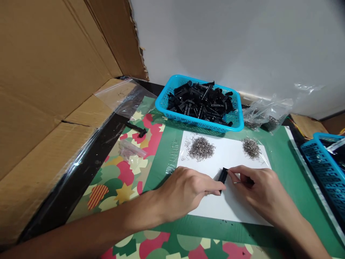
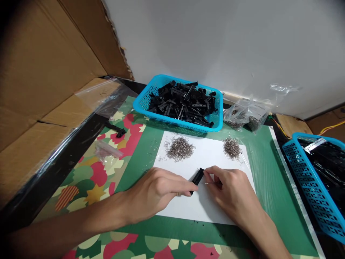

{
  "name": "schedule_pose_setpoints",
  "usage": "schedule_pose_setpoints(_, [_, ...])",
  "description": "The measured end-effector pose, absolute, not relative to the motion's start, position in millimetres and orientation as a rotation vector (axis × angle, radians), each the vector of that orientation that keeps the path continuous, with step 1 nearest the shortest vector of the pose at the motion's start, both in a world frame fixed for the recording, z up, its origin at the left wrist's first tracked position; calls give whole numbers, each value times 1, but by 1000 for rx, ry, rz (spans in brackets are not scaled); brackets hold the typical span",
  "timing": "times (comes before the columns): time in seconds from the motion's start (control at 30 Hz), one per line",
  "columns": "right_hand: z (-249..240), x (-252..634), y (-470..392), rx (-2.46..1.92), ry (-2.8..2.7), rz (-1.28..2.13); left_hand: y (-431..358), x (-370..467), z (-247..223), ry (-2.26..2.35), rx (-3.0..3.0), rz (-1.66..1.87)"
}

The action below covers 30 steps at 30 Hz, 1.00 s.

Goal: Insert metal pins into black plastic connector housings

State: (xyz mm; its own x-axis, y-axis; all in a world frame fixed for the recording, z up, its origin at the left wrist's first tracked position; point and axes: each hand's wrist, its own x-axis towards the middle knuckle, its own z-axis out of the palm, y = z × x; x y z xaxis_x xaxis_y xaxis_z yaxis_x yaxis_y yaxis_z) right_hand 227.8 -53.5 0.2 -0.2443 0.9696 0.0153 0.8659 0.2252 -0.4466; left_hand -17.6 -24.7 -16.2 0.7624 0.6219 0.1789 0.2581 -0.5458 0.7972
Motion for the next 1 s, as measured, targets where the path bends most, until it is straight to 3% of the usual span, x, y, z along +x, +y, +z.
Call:
schedule_pose_setpoints(0.8, [-4,223,-59,-1662,-2221,341,-23,-18,-17,642,2138,571])
schedule_pose_setpoints(1.0, [-9,224,-57,-1643,-2127,461,-24,-19,-17,670,2119,546])
